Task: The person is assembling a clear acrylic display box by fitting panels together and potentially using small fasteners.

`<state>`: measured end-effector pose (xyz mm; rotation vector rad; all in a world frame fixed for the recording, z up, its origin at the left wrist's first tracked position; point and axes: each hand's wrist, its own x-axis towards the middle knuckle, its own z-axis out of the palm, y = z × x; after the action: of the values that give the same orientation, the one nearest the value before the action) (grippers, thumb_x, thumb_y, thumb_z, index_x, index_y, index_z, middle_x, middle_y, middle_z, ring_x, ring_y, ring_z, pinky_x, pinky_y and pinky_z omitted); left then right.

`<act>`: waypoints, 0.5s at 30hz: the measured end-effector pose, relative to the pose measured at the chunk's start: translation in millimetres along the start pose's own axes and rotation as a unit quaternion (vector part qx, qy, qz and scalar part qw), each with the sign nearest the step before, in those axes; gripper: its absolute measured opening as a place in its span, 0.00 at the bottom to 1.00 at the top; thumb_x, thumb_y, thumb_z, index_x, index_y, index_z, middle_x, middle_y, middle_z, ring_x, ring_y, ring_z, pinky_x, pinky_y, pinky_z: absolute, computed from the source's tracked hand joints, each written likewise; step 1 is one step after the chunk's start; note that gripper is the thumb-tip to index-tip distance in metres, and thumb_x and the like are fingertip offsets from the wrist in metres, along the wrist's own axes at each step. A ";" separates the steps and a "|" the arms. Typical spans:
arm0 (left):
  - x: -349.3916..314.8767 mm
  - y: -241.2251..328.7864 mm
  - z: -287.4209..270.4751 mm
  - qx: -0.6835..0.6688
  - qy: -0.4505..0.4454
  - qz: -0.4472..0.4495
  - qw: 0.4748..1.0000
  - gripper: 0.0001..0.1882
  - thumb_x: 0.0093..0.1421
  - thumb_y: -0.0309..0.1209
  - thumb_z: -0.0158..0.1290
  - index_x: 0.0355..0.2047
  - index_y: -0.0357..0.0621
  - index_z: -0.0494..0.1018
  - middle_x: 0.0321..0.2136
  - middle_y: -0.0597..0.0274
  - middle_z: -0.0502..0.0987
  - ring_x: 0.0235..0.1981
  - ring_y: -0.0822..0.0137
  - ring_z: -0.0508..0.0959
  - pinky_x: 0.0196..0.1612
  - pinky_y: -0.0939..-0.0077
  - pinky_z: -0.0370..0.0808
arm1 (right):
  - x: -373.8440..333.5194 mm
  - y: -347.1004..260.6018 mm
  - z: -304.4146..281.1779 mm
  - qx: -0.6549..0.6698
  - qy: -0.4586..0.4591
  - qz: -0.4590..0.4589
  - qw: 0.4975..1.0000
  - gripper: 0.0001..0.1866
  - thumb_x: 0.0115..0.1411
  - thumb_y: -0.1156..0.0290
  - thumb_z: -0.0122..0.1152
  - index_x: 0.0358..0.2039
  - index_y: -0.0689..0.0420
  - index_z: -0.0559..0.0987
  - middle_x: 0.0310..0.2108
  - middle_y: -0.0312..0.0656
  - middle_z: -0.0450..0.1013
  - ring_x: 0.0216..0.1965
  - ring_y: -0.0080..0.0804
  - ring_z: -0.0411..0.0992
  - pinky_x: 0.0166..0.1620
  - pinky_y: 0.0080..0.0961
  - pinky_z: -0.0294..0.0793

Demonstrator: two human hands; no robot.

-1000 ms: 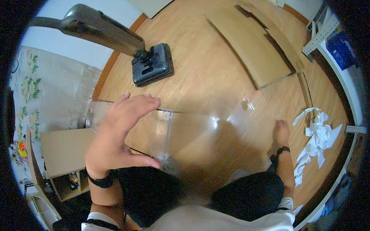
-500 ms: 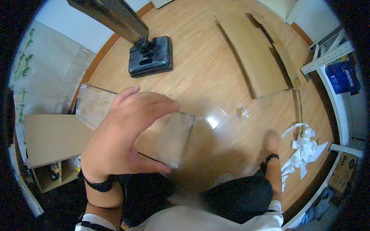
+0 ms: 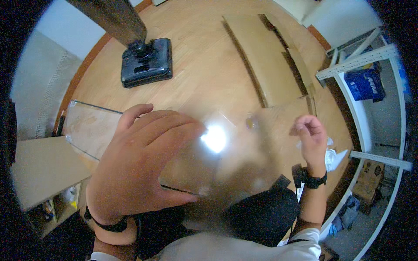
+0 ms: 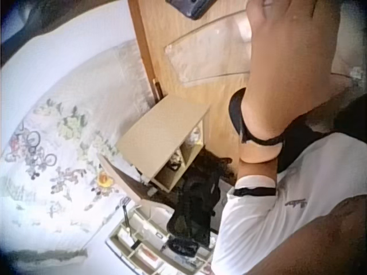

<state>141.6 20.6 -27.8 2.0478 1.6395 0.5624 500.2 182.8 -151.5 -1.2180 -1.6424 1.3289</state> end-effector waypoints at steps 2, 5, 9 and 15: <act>-0.5 -2.0 -0.1 -0.023 0.010 0.004 1.000 0.46 0.32 0.42 0.74 0.55 0.49 0.72 0.51 0.59 0.77 0.55 0.56 0.74 0.62 0.50 0.63 | -5.3 -75.0 44.4 0.028 -0.114 -0.023 0.993 0.01 0.64 0.80 0.57 0.36 0.61 0.76 0.34 0.36 0.74 0.33 0.23 0.73 0.40 0.21 0.74; -5.6 -6.7 -3.0 -0.031 0.012 -0.010 0.999 0.45 0.32 0.42 0.74 0.54 0.49 0.72 0.50 0.60 0.77 0.54 0.56 0.75 0.62 0.52 0.63 | -7.3 -139.5 107.6 0.000 -0.224 -0.039 0.974 0.02 0.61 0.79 0.61 0.35 0.61 0.77 0.36 0.40 0.76 0.41 0.28 0.74 0.49 0.26 0.73; -5.2 -6.0 -4.2 -0.034 0.019 0.000 0.999 0.44 0.32 0.41 0.74 0.53 0.50 0.72 0.49 0.60 0.77 0.52 0.56 0.76 0.62 0.55 0.62 | -8.6 -151.0 127.9 -0.037 -0.250 -0.060 0.966 0.02 0.59 0.77 0.61 0.30 0.61 0.77 0.44 0.49 0.75 0.46 0.32 0.73 0.52 0.30 0.71; -3.0 -7.8 -4.3 -0.037 0.007 0.017 0.999 0.41 0.32 0.39 0.73 0.50 0.46 0.73 0.46 0.58 0.78 0.50 0.58 0.76 0.60 0.58 0.63 | -10.2 -145.3 130.5 -0.066 -0.252 -0.048 0.964 0.02 0.60 0.77 0.60 0.33 0.59 0.80 0.56 0.50 0.72 0.55 0.33 0.71 0.61 0.29 0.63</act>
<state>132.3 19.5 -29.0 2.0249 1.5706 0.6407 349.1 125.5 -41.3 -0.8984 -2.1432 1.5768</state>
